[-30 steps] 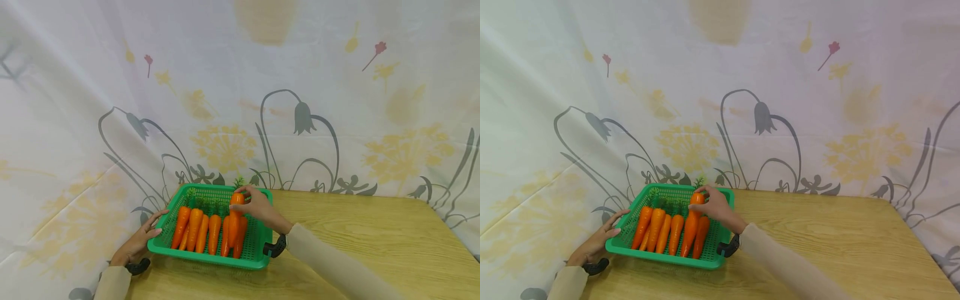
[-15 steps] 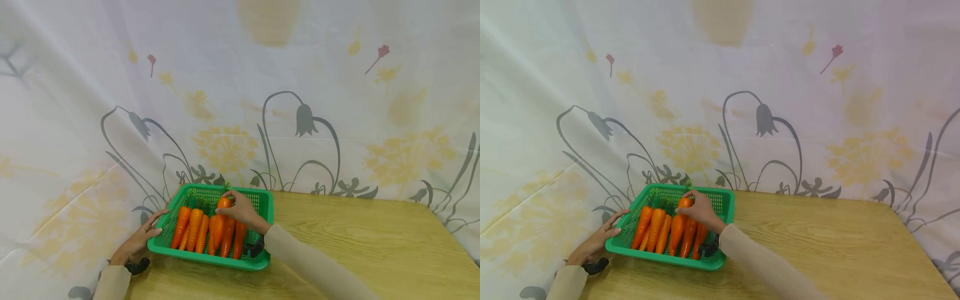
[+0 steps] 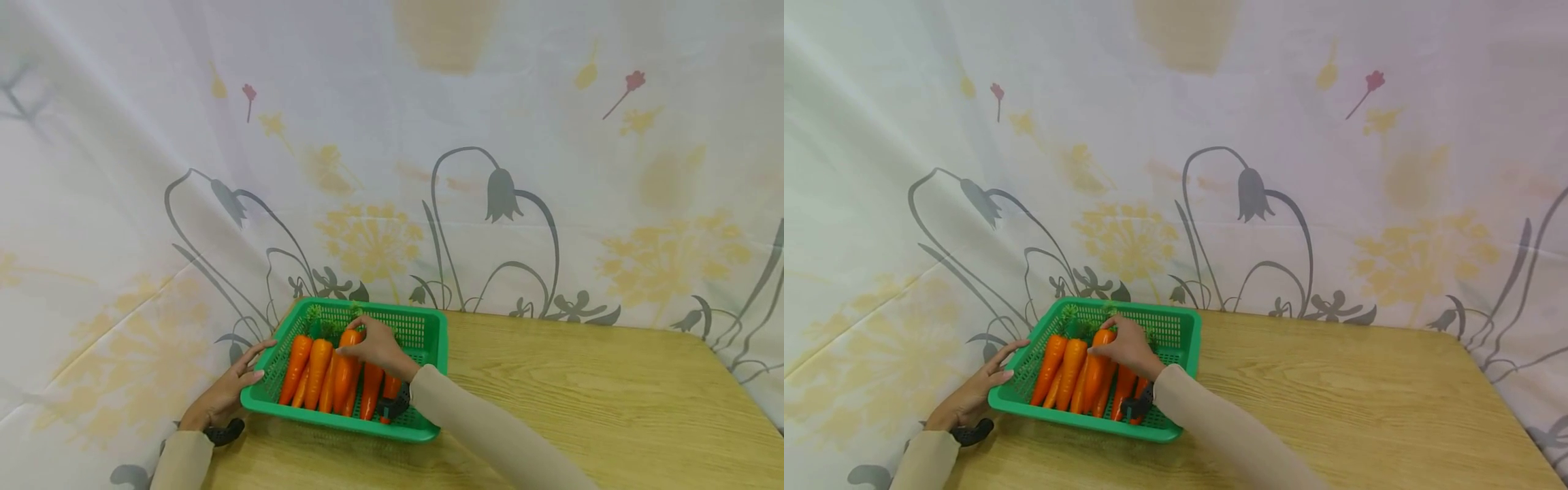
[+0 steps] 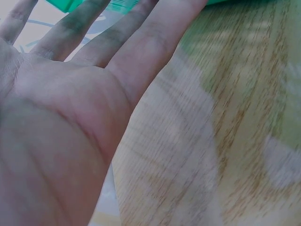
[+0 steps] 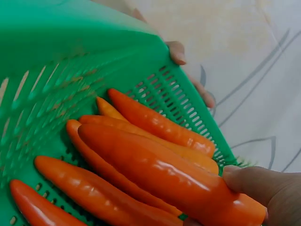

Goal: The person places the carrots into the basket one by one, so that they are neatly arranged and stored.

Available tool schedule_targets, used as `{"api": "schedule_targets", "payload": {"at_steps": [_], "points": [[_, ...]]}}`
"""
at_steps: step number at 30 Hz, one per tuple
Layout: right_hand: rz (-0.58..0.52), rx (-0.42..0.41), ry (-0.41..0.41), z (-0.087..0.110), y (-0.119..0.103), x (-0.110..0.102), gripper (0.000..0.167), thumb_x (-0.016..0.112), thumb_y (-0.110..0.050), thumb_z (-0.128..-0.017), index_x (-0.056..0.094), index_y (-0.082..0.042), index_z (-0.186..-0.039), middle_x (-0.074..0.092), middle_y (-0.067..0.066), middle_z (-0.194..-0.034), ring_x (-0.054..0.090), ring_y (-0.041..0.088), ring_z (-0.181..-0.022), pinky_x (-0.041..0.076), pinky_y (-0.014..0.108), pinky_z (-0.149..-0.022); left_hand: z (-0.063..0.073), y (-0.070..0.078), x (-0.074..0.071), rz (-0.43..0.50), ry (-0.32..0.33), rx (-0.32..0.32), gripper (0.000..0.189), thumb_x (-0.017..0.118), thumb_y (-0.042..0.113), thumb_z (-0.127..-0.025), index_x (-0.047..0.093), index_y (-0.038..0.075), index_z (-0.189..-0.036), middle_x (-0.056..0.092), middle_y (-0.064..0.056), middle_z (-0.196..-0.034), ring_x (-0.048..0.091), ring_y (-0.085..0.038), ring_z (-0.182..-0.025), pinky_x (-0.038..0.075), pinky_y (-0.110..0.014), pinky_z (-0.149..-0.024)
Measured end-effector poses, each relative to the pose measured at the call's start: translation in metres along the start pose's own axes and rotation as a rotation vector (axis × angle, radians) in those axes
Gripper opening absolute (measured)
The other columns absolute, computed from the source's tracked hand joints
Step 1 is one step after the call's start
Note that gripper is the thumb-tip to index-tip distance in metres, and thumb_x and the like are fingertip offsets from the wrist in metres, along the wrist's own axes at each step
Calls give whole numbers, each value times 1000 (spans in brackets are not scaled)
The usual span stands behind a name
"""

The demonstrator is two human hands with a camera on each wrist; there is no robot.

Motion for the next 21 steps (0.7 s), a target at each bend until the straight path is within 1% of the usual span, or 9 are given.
{"api": "schedule_targets", "payload": {"at_steps": [3,8,10,12,14,16,18,19,21], "points": [[19,2,-5,-3,2,3,44,85,-23,-88,60,-12,-123,63,7,-96,68,34,-77,58,44,-67,-1,-1,-2,-14,0,3,60,44,21,-111,18,21,-165,-24,-21,-167,-1,-62,-148,43,-63,-104],[55,18,-14,-6,9,9,42,85,-25,-88,61,-13,-120,64,6,-96,68,30,-73,57,39,-64,-2,0,-3,-26,-1,25,59,44,20,-111,19,21,-165,-22,-22,-167,7,-63,-146,45,-60,-103],[56,27,-32,-6,11,12,39,84,-25,-89,63,-13,-118,64,6,-98,68,28,-74,58,40,-65,-1,0,-2,-34,-1,28,59,44,20,-111,20,21,-165,-22,-22,-167,7,-63,-146,44,-60,-103],[52,33,-51,-6,12,15,35,83,-24,-90,64,-12,-118,64,9,-104,69,28,-74,59,42,-68,-1,0,-1,-23,-6,25,59,43,21,-111,19,22,-165,-21,-22,-167,14,-61,-146,46,-59,-102],[52,30,-67,-5,12,16,33,81,-22,-92,66,-11,-120,63,10,-114,70,26,-76,60,43,-71,-1,0,-1,-21,2,22,58,43,20,-111,20,23,-165,-20,-23,-167,30,-49,-144,49,-54,-100],[50,21,-80,-4,9,16,33,79,-22,-94,66,-11,-123,63,11,-119,70,26,-79,60,44,-74,-1,1,0,9,-5,19,59,43,20,-111,19,23,-165,-20,-24,-167,45,-37,-137,54,-48,-97],[42,8,-99,-3,6,16,33,75,-21,-97,66,-9,-127,65,12,-117,70,30,-81,60,46,-76,-1,1,-1,15,3,15,58,44,21,-111,21,25,-165,-19,-24,-167,50,-27,-131,56,-44,-94],[39,3,-110,-2,5,15,33,73,-22,-99,66,-9,-128,66,12,-114,70,31,-82,60,47,-77,-1,1,-1,16,6,13,58,44,21,-111,21,25,-165,-19,-23,-167,49,-27,-131,55,-44,-94],[19,-6,-132,-1,3,13,33,69,-22,-102,65,-6,-130,69,13,-107,70,36,-84,60,49,-78,-1,1,-2,4,9,16,59,44,22,-111,21,25,-165,-19,-22,-168,41,-39,-138,52,-49,-97]]}}
Point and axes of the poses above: each hand's wrist, its own z-axis away from the middle knuckle, its own x-axis out of the palm, y = z × x, the point moved 9 cm from there along -z, towards the middle knuckle
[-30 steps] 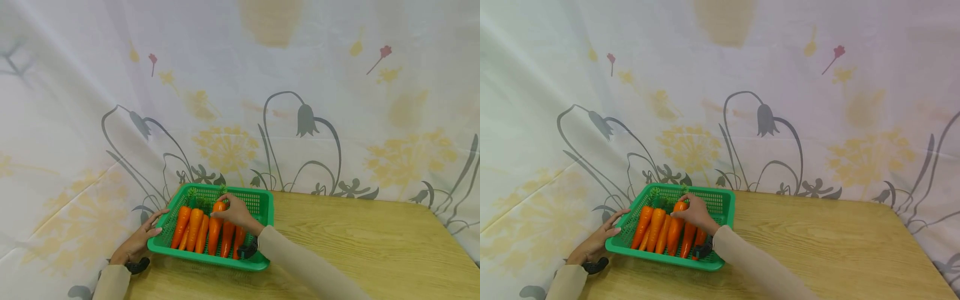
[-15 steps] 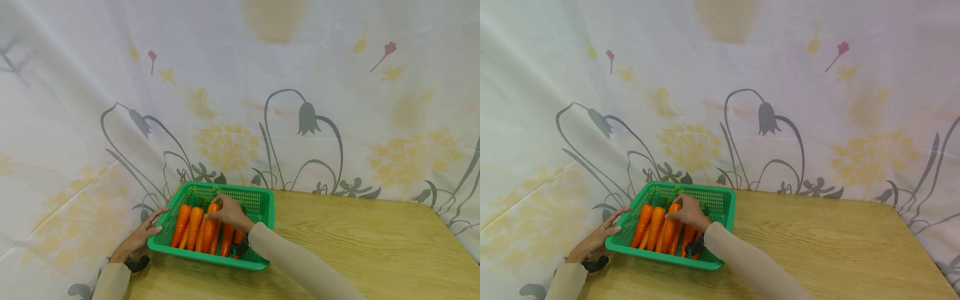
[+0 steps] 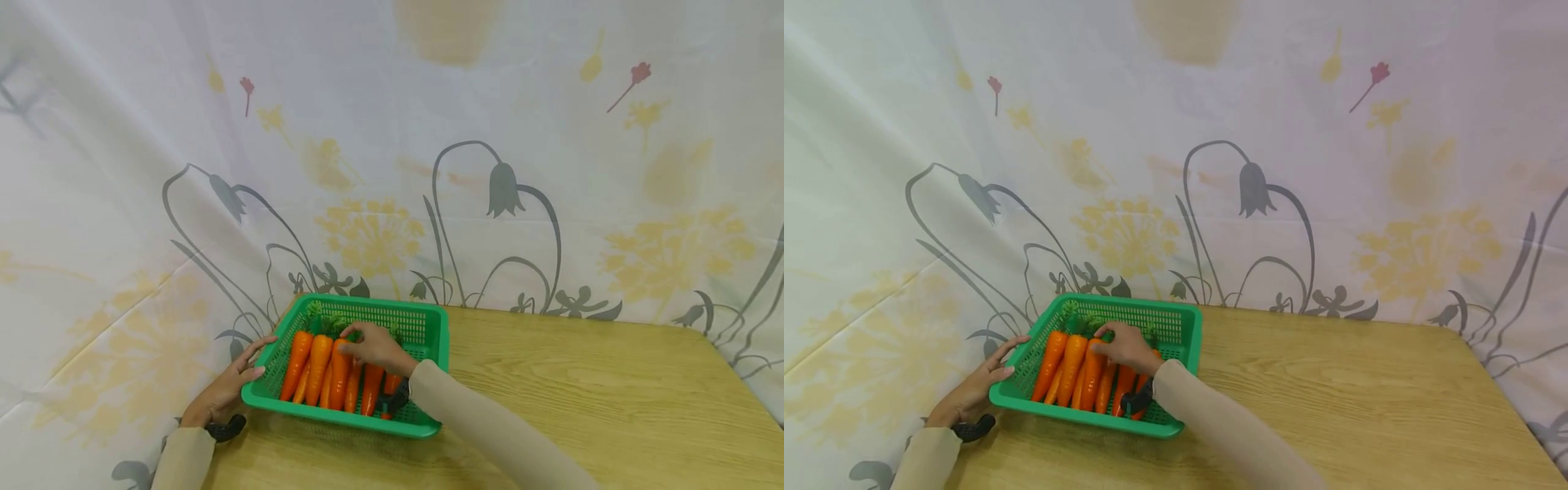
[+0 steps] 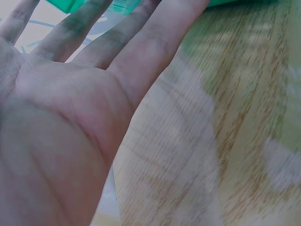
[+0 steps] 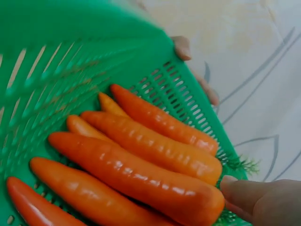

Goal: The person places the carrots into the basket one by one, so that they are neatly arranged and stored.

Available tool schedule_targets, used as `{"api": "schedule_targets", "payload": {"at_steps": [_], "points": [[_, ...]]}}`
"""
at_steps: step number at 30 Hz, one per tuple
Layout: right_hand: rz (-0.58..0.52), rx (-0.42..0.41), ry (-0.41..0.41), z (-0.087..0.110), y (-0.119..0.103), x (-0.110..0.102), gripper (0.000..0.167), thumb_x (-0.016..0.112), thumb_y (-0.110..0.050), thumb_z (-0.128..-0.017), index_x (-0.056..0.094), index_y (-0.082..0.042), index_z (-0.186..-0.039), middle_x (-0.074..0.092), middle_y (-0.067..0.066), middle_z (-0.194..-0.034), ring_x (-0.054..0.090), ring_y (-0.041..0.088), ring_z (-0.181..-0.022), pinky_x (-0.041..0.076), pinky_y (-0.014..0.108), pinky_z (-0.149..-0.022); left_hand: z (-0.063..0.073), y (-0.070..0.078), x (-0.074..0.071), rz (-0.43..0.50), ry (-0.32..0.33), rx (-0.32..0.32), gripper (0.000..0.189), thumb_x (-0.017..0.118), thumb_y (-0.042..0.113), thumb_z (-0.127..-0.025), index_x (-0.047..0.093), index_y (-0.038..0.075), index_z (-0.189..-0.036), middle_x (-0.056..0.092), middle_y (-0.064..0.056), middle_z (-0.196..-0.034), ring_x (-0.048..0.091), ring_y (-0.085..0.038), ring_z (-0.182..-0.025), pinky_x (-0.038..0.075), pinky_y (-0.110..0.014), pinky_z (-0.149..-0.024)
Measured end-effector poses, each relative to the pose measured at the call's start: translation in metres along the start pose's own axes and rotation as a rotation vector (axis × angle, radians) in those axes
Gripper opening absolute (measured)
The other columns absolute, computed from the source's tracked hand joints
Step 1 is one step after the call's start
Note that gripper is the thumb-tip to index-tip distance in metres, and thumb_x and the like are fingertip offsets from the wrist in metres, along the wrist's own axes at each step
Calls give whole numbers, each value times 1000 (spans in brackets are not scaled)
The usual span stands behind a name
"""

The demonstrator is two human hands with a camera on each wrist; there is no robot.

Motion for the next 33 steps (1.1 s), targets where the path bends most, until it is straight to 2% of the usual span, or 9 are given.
{"api": "schedule_targets", "payload": {"at_steps": [6,9,13,19,21,23,26,30,33], "points": [[-42,-11,-32,8,-6,-21,35,63,-22,-105,63,-1,-132,67,20,-116,69,42,-97,61,49,-80,-4,2,-2,-99,23,42,58,44,19,-110,22,18,-164,-14,-23,-168,1,-62,-147,32,-73,-104],[-25,-8,-21,17,-10,-40,35,63,-22,-105,61,-1,-134,64,23,-121,69,44,-100,60,51,-83,-4,5,-2,-88,10,49,58,44,16,-110,24,17,-164,-14,-26,-168,5,-63,-146,39,-67,-104],[-5,-10,50,37,-11,-77,36,64,-21,-105,60,-2,-135,61,20,-121,71,36,-92,61,48,-82,-8,10,1,-70,-28,29,58,48,14,-110,25,16,-163,-11,-28,-167,25,-60,-141,53,-55,-96],[14,-53,140,78,0,-138,36,61,-21,-106,57,2,-134,59,25,-125,68,34,-98,61,43,-82,-8,28,-3,-278,-39,-14,61,56,19,-108,30,18,-163,9,-28,-167,8,-64,-146,35,-75,-105],[39,-48,178,95,4,-159,38,60,-26,-107,57,1,-134,60,25,-125,68,32,-99,61,42,-82,-7,37,-4,-319,-29,-30,60,57,23,-108,32,16,-162,18,-28,-166,19,-62,-145,44,-68,-102],[62,-50,215,110,7,-178,43,59,-31,-107,57,1,-136,61,24,-125,68,32,-101,61,39,-82,-6,47,-9,-365,22,-55,59,58,28,-108,37,13,-160,29,-27,-162,36,-56,-141,53,-57,-96],[99,-52,263,133,9,-202,48,55,-35,-108,56,2,-138,62,22,-127,67,33,-106,61,36,-82,-3,63,-18,-482,161,-88,59,59,34,-107,45,3,-155,55,-31,-141,64,-44,-114,60,-44,-81],[145,-27,292,166,14,-226,54,47,-41,-111,51,0,-145,56,23,-138,62,39,-117,58,44,-92,0,86,-23,-743,362,-55,53,62,30,-105,56,-6,-143,67,-34,-117,71,-40,-93,60,-50,-76],[224,31,312,193,17,-239,60,42,-47,-111,45,-3,-152,51,24,-146,58,43,-125,52,55,-99,1,105,-10,-910,434,22,49,65,22,-103,56,-7,-141,61,-37,-127,65,-49,-107,55,-61,-85]]}}
Point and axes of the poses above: each hand's wrist, its own z-axis away from the middle knuckle, its own x-axis out of the palm, y = z × x, the point moved 9 cm from there along -z, towards the middle knuckle
